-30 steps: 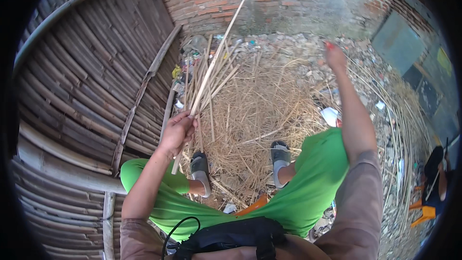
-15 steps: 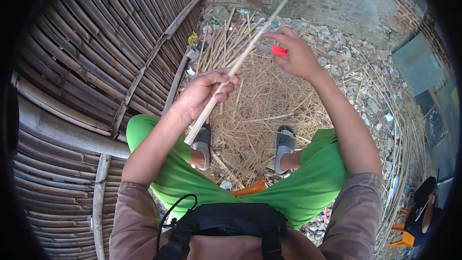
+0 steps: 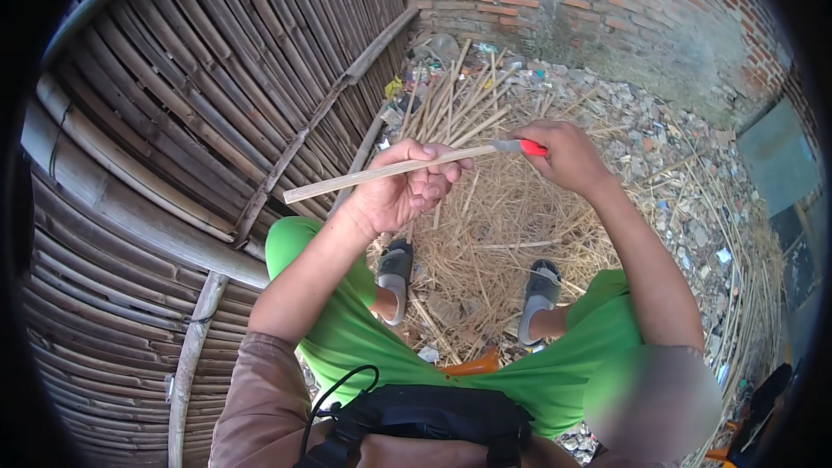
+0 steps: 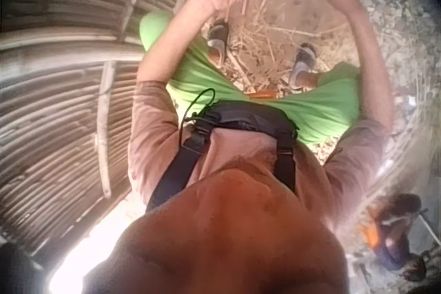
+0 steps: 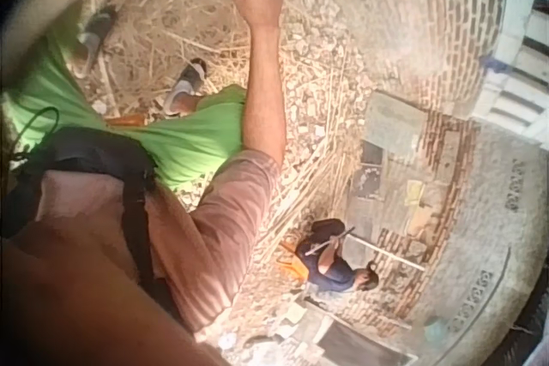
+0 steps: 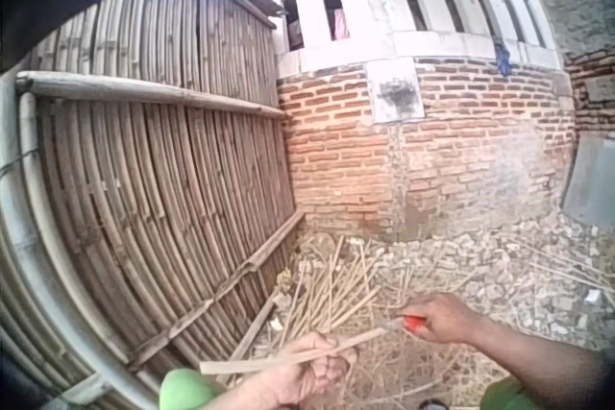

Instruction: The person shaves thin bamboo sticks using a small blade, removing outer layers and smoothing the surface, then gathers the sticks into a bundle.

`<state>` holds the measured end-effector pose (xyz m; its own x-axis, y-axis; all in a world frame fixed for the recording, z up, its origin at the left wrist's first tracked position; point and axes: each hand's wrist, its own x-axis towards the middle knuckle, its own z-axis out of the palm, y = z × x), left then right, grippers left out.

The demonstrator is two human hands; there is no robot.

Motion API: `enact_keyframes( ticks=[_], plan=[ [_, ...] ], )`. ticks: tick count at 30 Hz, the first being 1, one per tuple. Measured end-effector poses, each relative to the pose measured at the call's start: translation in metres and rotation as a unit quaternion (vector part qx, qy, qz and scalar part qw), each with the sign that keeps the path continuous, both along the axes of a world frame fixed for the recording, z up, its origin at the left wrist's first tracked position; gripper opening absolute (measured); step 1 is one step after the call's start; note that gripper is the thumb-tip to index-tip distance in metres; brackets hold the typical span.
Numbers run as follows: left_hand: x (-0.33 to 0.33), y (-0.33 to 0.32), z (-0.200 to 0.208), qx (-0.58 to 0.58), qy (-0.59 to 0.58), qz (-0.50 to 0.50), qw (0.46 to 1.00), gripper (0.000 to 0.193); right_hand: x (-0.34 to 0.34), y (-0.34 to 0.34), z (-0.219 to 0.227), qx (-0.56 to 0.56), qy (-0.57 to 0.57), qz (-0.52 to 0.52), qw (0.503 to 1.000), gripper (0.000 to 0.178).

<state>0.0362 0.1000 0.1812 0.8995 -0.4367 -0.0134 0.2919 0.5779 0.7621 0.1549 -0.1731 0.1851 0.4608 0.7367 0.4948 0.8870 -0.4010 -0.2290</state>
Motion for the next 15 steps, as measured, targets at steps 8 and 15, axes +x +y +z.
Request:
enact_keyframes(
  ticks=[8, 15],
  plan=[
    [0.01, -0.009, -0.004, 0.009, -0.058, 0.053, 0.997, 0.047, -0.008, -0.011, 0.02, 0.099, 0.179, -0.091, 0.975, 0.021],
    [0.008, -0.046, -0.045, 0.441, -0.256, 0.085, 0.856, 0.064, -0.021, 0.009, 0.079, 0.347, 0.248, -0.07, 0.902, 0.02]
  ],
)
